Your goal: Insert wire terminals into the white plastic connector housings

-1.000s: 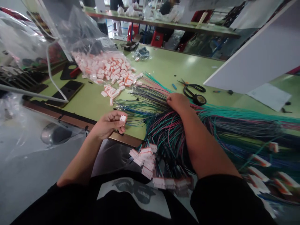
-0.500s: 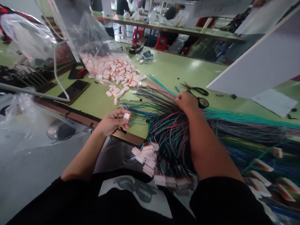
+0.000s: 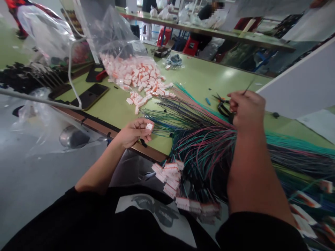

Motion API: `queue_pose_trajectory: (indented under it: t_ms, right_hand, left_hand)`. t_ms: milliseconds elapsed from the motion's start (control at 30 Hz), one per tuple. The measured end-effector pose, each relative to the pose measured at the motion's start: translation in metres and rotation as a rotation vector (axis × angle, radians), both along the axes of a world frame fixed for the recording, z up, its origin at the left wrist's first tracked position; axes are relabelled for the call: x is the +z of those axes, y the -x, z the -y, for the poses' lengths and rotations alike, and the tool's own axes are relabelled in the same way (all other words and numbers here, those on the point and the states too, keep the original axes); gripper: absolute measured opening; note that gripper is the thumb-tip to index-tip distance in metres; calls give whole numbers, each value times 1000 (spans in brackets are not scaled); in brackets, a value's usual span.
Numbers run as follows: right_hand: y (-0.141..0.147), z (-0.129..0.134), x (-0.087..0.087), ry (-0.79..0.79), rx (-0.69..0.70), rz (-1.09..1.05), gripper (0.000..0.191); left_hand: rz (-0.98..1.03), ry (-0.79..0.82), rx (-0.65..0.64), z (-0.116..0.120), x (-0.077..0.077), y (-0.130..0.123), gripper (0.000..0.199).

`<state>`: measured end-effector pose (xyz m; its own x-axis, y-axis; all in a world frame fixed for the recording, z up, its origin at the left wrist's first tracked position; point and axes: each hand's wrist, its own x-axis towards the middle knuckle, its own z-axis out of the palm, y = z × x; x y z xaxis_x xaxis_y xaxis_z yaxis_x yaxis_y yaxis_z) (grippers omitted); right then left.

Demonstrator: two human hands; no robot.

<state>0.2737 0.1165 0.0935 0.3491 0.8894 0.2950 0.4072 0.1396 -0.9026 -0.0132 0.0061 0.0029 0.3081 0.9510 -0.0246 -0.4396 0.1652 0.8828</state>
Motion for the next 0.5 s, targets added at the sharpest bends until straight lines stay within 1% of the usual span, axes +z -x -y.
queue_pose_trajectory:
  t_ms: [33,67,133,167,200,233,267,333,400,500]
  right_hand:
    - [9,7,1,6,112,18,6]
    - [20,14,1,18,258,96,4]
    - [46,30,-5,58,562,289,17]
    - [59,37,-10,101,702,341,23]
    - [70,43,-15,145,815,359,25]
    - [79,48,-21,184,898,354,25]
    - [86,51,-27,212,948,336,25]
    - [94,53,-37,234,973,298,25]
    - [96,53,-42,239,947,266,23]
    - [97,56,-41,193,907,296,16]
  left_hand:
    - [1,-3,11,-1,-1,0,34]
    - [3,-8,21,-1,-1,0,35]
    - [6,-20,37,-3,-2,0,35]
    - [5,-25,40,-3,-2,0,35]
    - [4,-27,39,-3,-2,0,35]
    - [2,-26,36,-3,-2,0,35]
    - [1,-23,31,-3,-1,0,35]
    - [1,-16,20,-3,0,0,35]
    - [-4,-9,8,-2,1,0,34]
    - [-16,0,0,-2,1,-1,34]
